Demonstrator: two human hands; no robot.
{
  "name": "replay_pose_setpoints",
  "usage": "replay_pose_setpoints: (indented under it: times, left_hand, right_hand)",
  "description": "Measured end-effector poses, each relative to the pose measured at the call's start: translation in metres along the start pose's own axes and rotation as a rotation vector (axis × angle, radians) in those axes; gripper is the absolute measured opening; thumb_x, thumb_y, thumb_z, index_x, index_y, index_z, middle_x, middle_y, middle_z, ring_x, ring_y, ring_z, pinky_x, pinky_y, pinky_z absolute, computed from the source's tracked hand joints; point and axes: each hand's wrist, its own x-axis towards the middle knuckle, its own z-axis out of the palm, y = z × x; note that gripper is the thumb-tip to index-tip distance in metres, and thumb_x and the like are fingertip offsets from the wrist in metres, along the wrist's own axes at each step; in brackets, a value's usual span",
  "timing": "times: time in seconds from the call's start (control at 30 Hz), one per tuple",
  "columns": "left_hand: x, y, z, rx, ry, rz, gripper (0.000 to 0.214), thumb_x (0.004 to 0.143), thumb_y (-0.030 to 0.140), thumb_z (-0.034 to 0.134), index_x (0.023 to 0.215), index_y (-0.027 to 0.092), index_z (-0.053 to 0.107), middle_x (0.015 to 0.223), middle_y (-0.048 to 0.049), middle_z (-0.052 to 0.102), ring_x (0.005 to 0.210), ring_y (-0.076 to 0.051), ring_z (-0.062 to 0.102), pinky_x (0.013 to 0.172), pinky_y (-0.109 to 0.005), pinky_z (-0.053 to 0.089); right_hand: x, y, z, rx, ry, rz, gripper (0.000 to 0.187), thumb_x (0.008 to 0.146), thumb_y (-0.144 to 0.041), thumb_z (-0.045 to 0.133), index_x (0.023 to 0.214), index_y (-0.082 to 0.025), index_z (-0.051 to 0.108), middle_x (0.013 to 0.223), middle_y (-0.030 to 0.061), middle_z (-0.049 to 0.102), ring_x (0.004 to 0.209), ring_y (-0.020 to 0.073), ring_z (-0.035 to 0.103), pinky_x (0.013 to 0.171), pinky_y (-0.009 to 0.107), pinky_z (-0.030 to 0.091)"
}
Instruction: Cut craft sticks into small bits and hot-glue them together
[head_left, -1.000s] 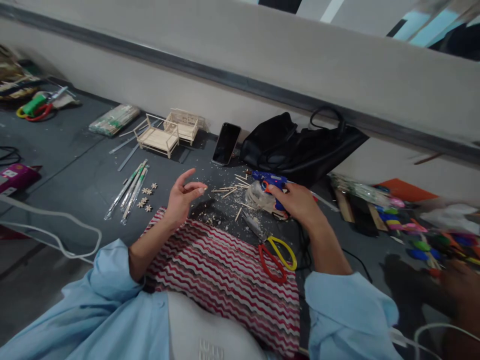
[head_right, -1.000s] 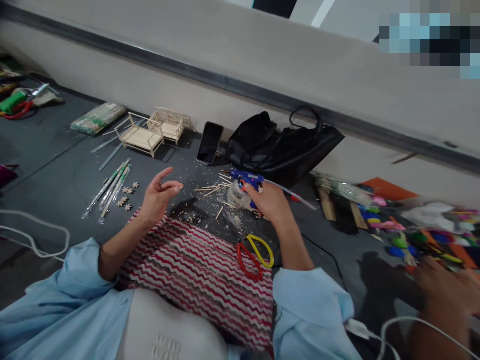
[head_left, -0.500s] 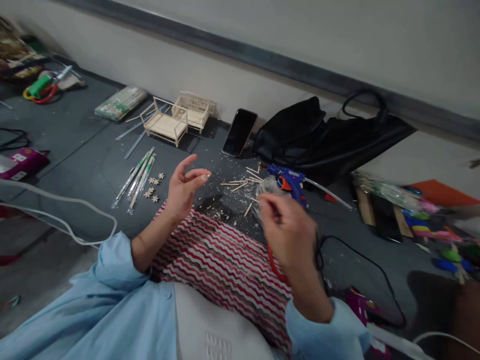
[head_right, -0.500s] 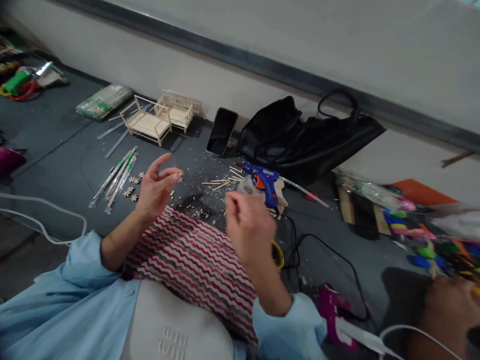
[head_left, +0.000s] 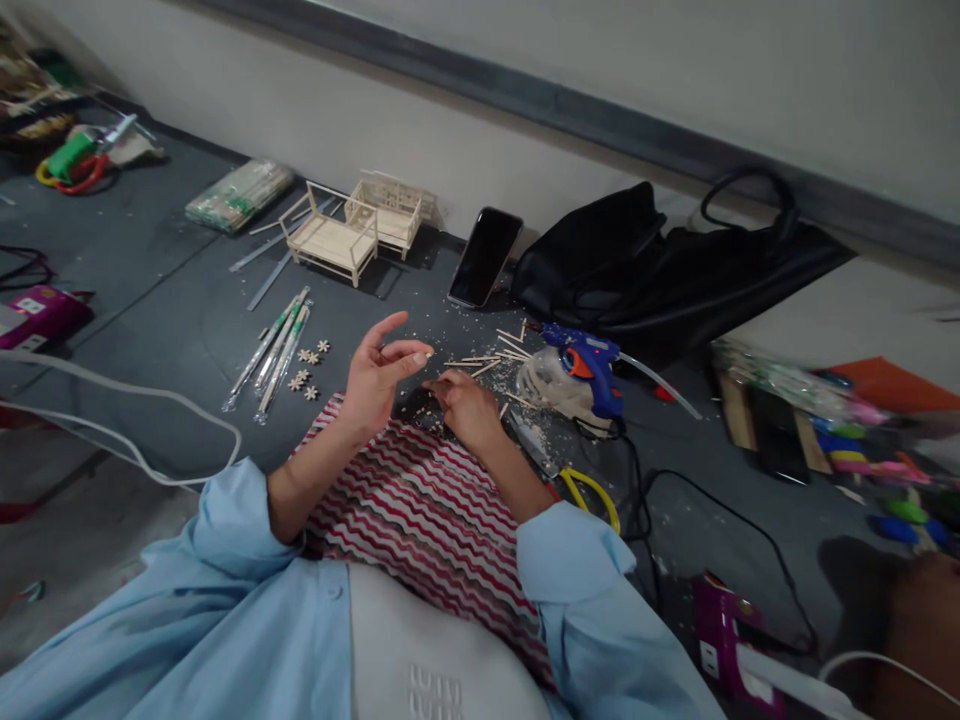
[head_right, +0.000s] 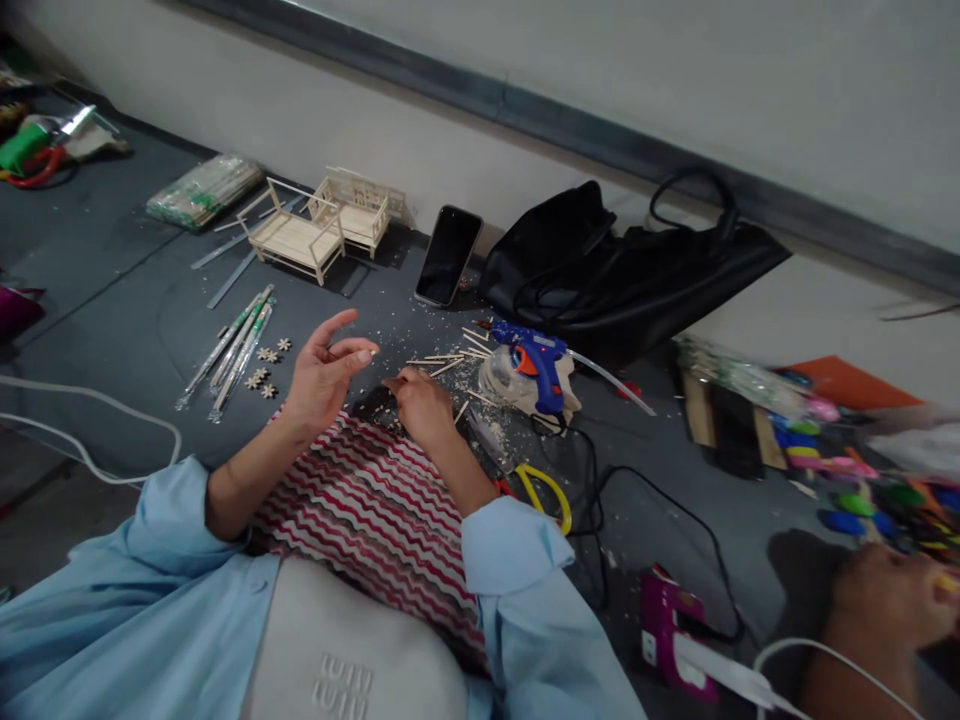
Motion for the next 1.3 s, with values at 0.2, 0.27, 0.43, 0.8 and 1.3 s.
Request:
replay_pose_setpoints:
  times: [0.2,0.27,0.43,0.8,1.3]
  left_hand:
    - [-0.001,0.0,-0.001,0.009,-0.011,-0.013,0.057,0.066,0.013,0.081,0.118,0.021,0.059,0.08,0.0018,0.075,0.079,-0.011,0.069,0.081,-0.024,0.051]
    - [-0.001,0.0,-0.001,0.015,-0.016,-0.019,0.057,0.066,0.013,0.081,0.118,0.021,0.06,0.08,0.0018,0.074,0.08,-0.011,0.069,0.08,-0.024,0.051]
    - [-0.002,-0.002,-0.001,0.03,-0.018,-0.027,0.058,0.064,0.013,0.082,0.118,0.021,0.06,0.081,0.0011,0.074,0.08,-0.012,0.069,0.081,-0.025,0.051]
    - [-0.02,0.0,0.011,0.088,-0.09,-0.131,0.062,0.065,0.016,0.082,0.122,0.021,0.058,0.08,0.0014,0.074,0.079,-0.011,0.068,0.08,-0.023,0.051]
    - [-0.042,-0.014,0.017,0.195,-0.234,-0.17,0.062,0.071,0.019,0.079,0.127,0.022,0.053,0.082,-0.0008,0.072,0.076,-0.013,0.067,0.075,-0.026,0.054]
  right_hand:
    - [0.001,0.006,0.006,0.037,0.018,-0.017,0.038,0.094,-0.015,0.044,0.121,-0.028,0.068,0.108,0.0059,0.066,0.102,0.0196,0.056,0.08,0.026,0.043]
    - [0.001,0.007,0.008,0.084,0.035,-0.025,0.035,0.095,-0.017,0.045,0.117,-0.027,0.07,0.107,0.006,0.066,0.101,0.02,0.056,0.08,0.027,0.043]
    - [0.001,0.007,0.01,0.23,0.081,-0.011,0.026,0.093,-0.02,0.049,0.102,-0.022,0.073,0.103,0.0081,0.067,0.099,0.0218,0.057,0.08,0.03,0.043]
    - [-0.055,-0.002,0.001,1.149,0.315,0.325,0.025,0.084,-0.043,0.062,0.093,-0.02,0.067,0.065,-0.0037,0.059,0.047,0.0083,0.045,0.044,0.021,0.038]
    - [-0.075,-0.016,0.004,1.735,0.422,0.442,0.023,0.07,-0.038,0.079,0.073,-0.018,0.067,0.059,-0.0052,0.056,0.044,0.004,0.042,0.039,0.017,0.03]
